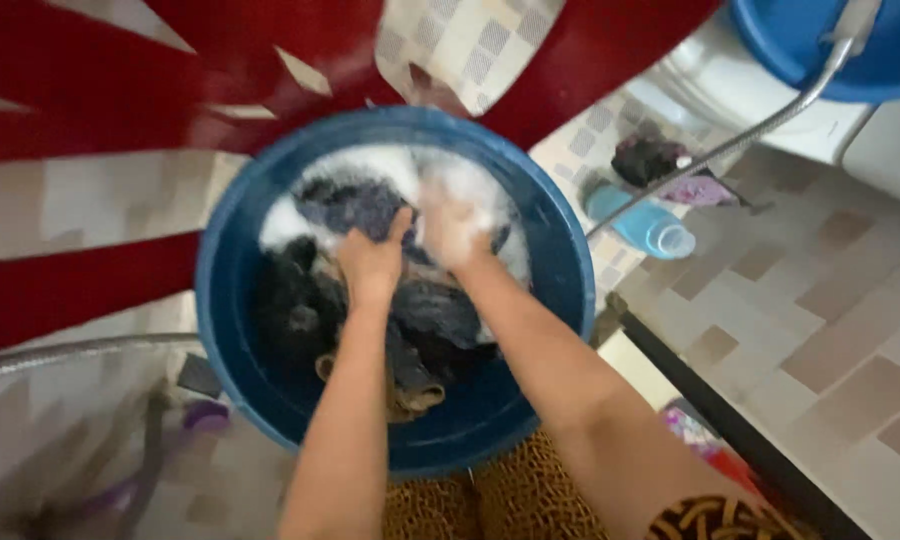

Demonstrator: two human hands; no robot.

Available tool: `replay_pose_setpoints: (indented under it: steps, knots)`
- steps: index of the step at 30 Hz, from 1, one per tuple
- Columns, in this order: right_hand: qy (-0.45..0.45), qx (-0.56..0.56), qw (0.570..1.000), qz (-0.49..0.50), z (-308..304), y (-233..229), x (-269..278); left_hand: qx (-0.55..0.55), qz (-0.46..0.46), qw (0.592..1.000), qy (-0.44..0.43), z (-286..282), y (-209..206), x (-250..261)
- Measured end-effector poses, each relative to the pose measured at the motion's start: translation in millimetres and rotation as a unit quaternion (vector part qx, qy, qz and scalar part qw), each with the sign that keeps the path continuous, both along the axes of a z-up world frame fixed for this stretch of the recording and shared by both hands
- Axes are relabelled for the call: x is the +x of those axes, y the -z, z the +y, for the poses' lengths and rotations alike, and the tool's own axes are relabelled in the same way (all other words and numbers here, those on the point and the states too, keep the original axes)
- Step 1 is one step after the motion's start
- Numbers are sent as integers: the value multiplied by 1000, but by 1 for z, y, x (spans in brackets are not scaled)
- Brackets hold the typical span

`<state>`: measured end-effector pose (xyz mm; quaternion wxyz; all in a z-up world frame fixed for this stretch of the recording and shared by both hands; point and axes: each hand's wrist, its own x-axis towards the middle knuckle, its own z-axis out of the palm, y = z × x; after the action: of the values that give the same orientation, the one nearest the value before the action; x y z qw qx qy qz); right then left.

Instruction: Hand washing several items of clothing in a bucket within a bathroom.

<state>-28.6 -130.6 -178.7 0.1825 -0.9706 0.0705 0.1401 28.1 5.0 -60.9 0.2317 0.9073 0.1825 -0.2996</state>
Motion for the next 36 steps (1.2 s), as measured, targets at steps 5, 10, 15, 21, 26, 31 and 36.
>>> replay_pose_setpoints:
  steps: [5,10,15,21,26,31,36]
  knots:
    - [215,273,925,-151,41,-238,38,-315,168,843,-403,3,-5,-7]
    - [139,214,964,-75,83,-256,-6,-343,204,792,-462,6,-25,-16]
    - [319,180,926,-93,39,-168,64,-349,240,752,-505,8,-20,-40]
    - [254,313,907,-122,81,-284,15,-519,-16,802,-295,47,65,-86]
    - [304,156,938,59,38,-188,36,-353,-88,932,3,36,-22,-54]
    - [337,427,821,172,-18,-126,51,-334,194,922,-10,27,-174,10]
    - [411,731,514,178,-35,-191,56,-229,237,916,229,15,-217,61]
